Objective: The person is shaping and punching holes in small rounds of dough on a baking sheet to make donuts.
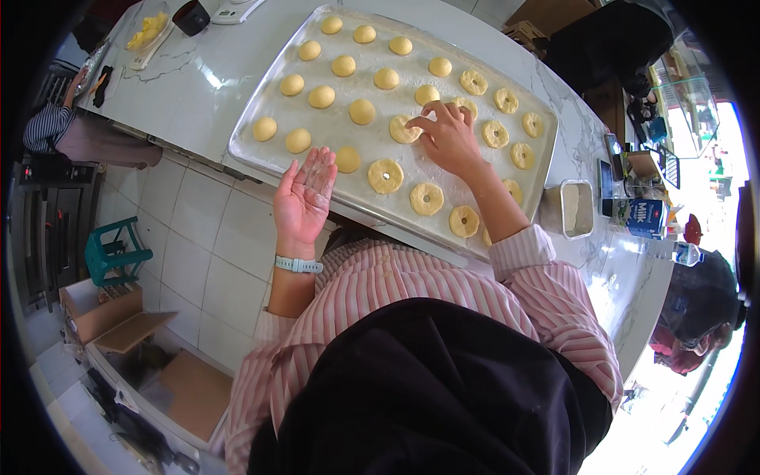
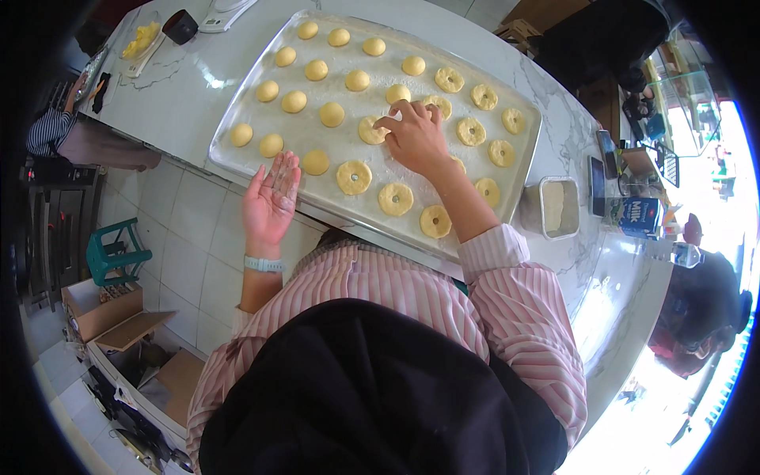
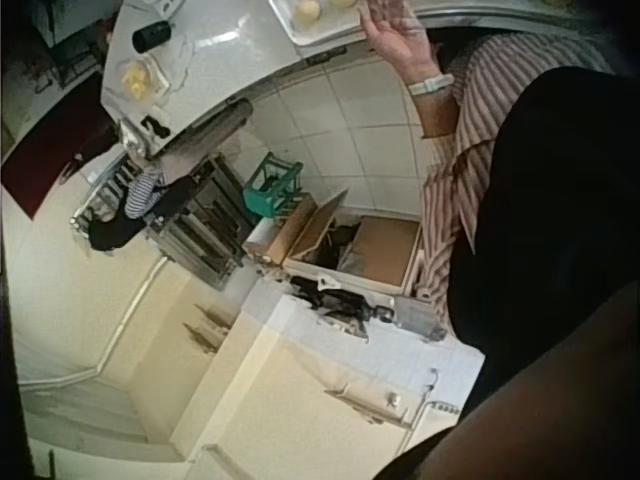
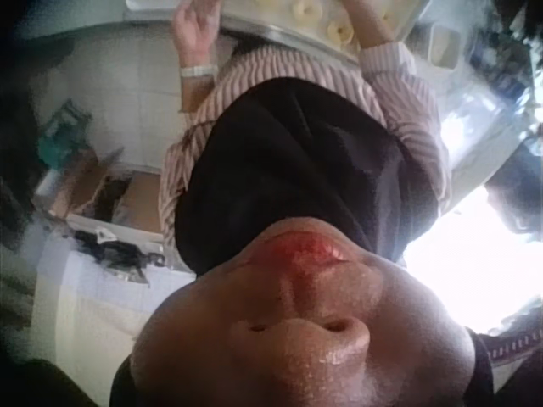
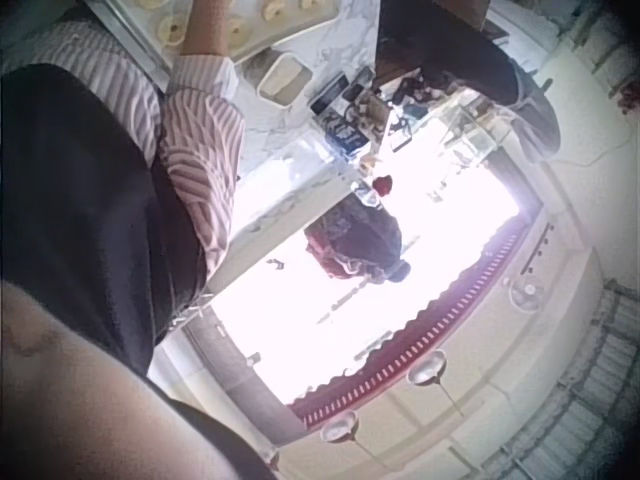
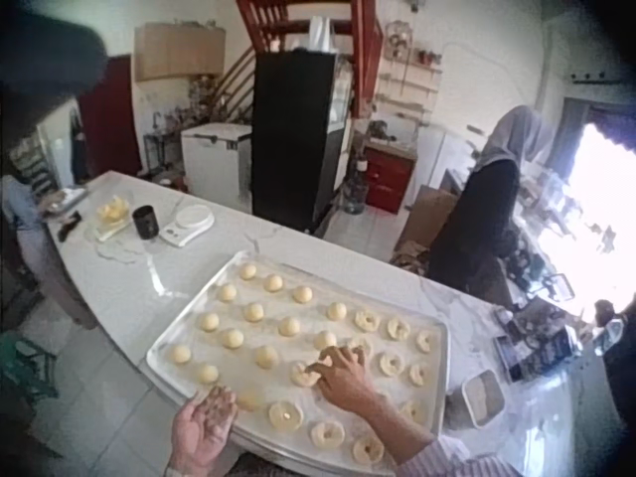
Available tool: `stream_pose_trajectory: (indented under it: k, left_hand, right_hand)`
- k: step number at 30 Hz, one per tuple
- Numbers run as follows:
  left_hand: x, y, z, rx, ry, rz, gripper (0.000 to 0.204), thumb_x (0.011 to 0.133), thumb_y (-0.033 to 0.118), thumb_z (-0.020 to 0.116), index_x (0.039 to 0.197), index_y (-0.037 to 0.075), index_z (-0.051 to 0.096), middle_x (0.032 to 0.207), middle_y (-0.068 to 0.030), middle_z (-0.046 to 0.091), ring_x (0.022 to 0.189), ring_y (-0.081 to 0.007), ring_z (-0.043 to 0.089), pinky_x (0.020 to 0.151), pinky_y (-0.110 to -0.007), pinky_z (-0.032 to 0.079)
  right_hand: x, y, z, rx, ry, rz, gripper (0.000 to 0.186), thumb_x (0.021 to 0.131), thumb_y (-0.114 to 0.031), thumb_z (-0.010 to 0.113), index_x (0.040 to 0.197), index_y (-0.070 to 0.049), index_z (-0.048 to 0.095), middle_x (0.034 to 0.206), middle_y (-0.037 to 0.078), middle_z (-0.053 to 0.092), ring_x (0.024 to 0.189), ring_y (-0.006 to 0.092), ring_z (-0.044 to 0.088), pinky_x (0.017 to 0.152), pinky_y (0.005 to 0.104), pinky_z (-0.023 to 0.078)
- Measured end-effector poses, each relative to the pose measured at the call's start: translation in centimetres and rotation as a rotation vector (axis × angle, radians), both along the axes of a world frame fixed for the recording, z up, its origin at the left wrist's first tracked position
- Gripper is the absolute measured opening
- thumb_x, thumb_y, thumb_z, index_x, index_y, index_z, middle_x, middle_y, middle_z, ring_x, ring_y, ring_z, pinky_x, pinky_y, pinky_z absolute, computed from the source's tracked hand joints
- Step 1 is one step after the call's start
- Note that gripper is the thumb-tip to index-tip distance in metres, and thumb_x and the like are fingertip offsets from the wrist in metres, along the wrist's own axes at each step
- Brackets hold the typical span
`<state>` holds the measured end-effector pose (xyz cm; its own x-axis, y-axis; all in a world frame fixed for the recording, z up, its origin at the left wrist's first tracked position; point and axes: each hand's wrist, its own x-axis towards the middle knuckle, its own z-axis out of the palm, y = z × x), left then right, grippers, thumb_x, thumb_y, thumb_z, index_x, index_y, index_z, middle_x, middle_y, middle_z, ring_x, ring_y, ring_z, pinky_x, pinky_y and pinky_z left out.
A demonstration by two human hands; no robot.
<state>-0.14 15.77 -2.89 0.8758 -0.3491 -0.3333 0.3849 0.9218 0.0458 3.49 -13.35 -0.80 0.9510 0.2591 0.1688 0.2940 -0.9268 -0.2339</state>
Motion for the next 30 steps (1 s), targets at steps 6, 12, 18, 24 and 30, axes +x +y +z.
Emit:
stream_pose_trajectory:
  k: [6, 12, 18, 24, 30]
  left_hand:
    - [-0.2, 0.0, 0.0, -0.026, 0.007, -0.003, 0.042, 0.100, 0.019, 0.042, 0.131, -0.008, 0.042, 0.134, -0.0219, 0.050, 0.128, -0.0314, 0.047, 0.110, -0.043, 0.040]
    - [-0.7, -1.2, 0.6, 0.114, -0.004, -0.035, 0.041, 0.099, 0.021, 0.044, 0.127, -0.009, 0.046, 0.128, -0.0232, 0.054, 0.123, -0.0322, 0.051, 0.107, -0.042, 0.042]
    - [-0.5, -5.5, 1.2, 0.305, -0.062, -0.259, 0.035, 0.097, 0.020, 0.051, 0.118, -0.008, 0.053, 0.117, -0.0202, 0.061, 0.111, -0.0303, 0.060, 0.102, -0.039, 0.047]
    - [-0.1, -9.7, 2.1, 0.555, -0.121, -0.268, 0.027, 0.091, 0.019, 0.064, 0.105, -0.004, 0.061, 0.098, -0.0113, 0.066, 0.093, -0.0195, 0.066, 0.087, -0.029, 0.053]
    - [-0.4, -11.7, 2.1, 0.668, -0.215, -0.250, 0.024, 0.088, 0.017, 0.069, 0.101, -0.001, 0.063, 0.084, -0.0017, 0.062, 0.076, -0.0084, 0.058, 0.071, -0.023, 0.049]
  right_hand:
    - [0.4, 0.5, 0.0, -0.086, 0.019, 0.013, 0.022, 0.086, -0.021, 0.054, 0.101, -0.024, 0.070, 0.115, 0.004, 0.052, 0.117, 0.0238, 0.045, 0.103, 0.0534, 0.028]
    - [-0.5, 1.2, -0.1, -0.112, 0.004, 0.008, 0.021, 0.087, -0.022, 0.056, 0.104, -0.019, 0.068, 0.122, 0.006, 0.049, 0.120, 0.0248, 0.043, 0.102, 0.0546, 0.027]
    - [-0.7, 1.5, -1.4, -0.136, -0.059, 0.029, 0.028, 0.087, -0.025, 0.060, 0.110, -0.009, 0.059, 0.123, 0.009, 0.046, 0.120, 0.0288, 0.041, 0.100, 0.0526, 0.028]
    - [-3.4, 2.5, 0.4, 0.218, 0.001, 0.019, 0.029, 0.084, -0.022, 0.063, 0.106, -0.005, 0.055, 0.120, 0.010, 0.045, 0.115, 0.0305, 0.041, 0.097, 0.0464, 0.030]
    - [-7.1, 3.6, 3.4, 0.196, -0.212, -0.044, 0.027, 0.081, -0.021, 0.062, 0.102, -0.005, 0.060, 0.122, 0.011, 0.045, 0.115, 0.0292, 0.041, 0.096, 0.0490, 0.029]
